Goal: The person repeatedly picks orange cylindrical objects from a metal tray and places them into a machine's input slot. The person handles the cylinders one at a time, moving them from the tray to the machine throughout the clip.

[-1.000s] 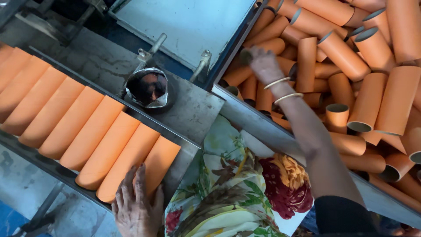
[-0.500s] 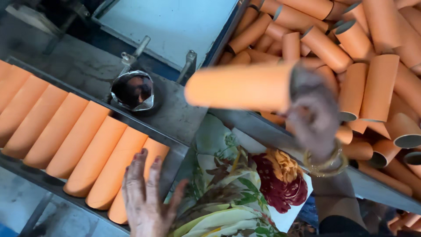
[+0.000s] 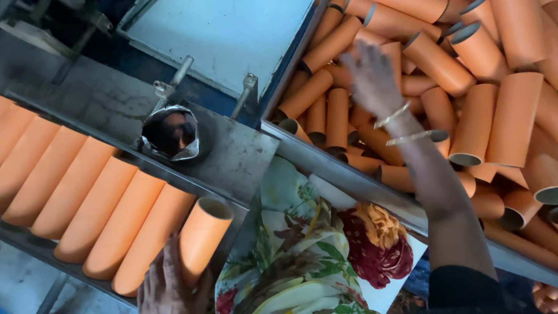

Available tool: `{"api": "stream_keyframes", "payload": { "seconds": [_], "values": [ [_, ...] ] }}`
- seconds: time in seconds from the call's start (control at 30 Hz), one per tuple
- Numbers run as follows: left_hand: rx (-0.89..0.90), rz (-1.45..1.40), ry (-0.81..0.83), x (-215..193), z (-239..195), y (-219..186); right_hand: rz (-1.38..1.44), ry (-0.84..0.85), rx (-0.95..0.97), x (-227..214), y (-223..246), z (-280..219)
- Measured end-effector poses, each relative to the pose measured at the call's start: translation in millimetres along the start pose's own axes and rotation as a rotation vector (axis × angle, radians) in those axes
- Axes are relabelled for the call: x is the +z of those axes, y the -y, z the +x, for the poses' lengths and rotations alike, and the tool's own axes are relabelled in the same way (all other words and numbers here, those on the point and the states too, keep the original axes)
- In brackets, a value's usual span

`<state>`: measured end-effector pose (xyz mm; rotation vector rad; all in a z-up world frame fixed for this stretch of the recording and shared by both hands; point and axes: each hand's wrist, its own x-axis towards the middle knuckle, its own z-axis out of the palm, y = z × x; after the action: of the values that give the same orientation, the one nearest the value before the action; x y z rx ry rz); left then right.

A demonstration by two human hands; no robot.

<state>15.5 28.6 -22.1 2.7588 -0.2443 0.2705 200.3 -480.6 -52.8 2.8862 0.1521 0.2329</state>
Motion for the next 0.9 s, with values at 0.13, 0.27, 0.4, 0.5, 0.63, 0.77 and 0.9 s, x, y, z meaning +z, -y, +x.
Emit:
{"api": "stream_keyframes", "payload": {
  "seconds": [0.13, 0.27, 0.4, 0.5, 0.63, 0.77, 0.9],
  "values": [
    [-0.024, 0.097, 0.021, 8, -3, 13, -0.385, 0.109, 0.124, 79, -65, 1],
    [-0.031, 0.133, 0.028, 20, -6, 22, -0.449, 0.168, 0.141, 125, -89, 3],
    [-0.039, 0.151, 0.028, 26, -15, 30, -0.357, 0.136, 0.131, 148, -93, -13],
    [-0.054, 0.156, 0.027, 31, -24, 33, -0.292, 0.072, 0.111, 154, -85, -27],
    [-0.044, 0.155, 0.024, 29, -27, 32, -0.487, -0.105, 0.116, 127, -71, -31],
    [-0.071, 0.146, 0.033, 21, -24, 26, -0.298, -0.252, 0.099, 51, -50, -30],
    [-0.029, 0.070, 0.010, 8, -11, 15, -0.182, -0.395, 0.095, -35, -32, -51]
  ]
}}
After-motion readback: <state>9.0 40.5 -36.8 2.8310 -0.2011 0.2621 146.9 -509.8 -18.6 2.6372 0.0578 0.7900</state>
